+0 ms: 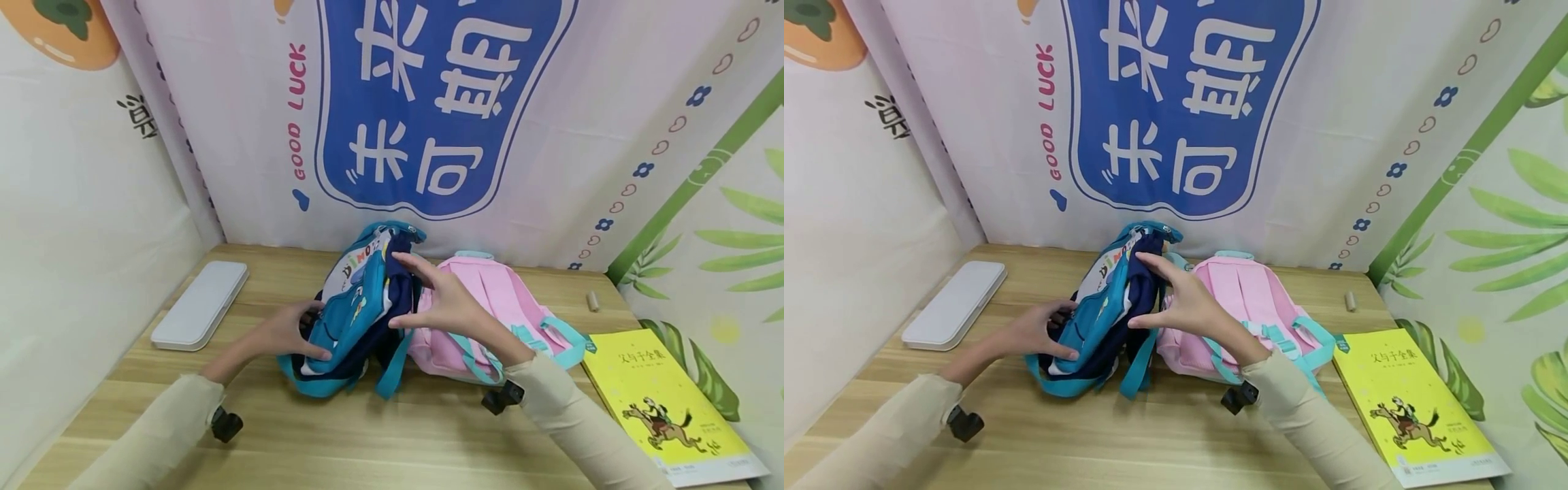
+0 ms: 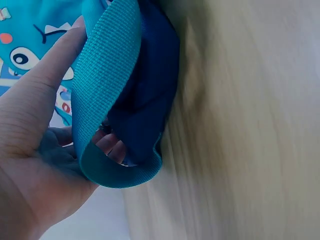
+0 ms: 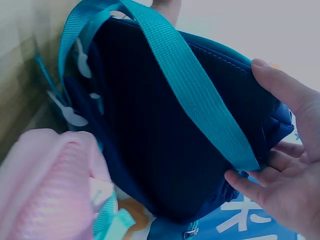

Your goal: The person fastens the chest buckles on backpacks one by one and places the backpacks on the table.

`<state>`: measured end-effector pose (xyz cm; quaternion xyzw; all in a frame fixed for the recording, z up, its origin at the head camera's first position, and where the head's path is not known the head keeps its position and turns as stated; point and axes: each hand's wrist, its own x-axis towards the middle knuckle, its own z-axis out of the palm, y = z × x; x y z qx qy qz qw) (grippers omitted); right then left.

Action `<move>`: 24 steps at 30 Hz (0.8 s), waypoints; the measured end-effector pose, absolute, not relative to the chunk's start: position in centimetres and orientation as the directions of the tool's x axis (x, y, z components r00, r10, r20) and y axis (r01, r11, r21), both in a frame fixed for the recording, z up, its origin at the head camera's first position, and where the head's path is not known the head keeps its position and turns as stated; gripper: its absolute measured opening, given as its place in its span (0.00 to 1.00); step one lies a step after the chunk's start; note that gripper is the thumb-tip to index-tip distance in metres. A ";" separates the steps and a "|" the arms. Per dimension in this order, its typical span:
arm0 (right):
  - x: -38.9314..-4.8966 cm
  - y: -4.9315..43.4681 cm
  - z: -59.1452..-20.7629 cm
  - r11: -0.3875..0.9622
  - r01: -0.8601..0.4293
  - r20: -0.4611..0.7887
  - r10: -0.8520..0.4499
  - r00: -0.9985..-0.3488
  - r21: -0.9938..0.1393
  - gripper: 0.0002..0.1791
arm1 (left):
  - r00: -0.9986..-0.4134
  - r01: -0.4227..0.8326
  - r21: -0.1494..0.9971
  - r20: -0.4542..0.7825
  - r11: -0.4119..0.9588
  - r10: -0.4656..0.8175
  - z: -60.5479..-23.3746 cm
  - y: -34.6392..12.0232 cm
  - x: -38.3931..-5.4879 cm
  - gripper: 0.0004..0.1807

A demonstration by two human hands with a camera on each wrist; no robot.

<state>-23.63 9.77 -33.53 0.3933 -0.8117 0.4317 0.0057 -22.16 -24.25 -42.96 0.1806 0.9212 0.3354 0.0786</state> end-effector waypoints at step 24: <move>-24.6 8.6 -28.1 0.262 -0.722 0.387 -0.701 -0.598 -0.641 0.47 | -0.890 0.332 0.782 0.074 0.527 0.451 -44.1 -19.8 -22.5 0.48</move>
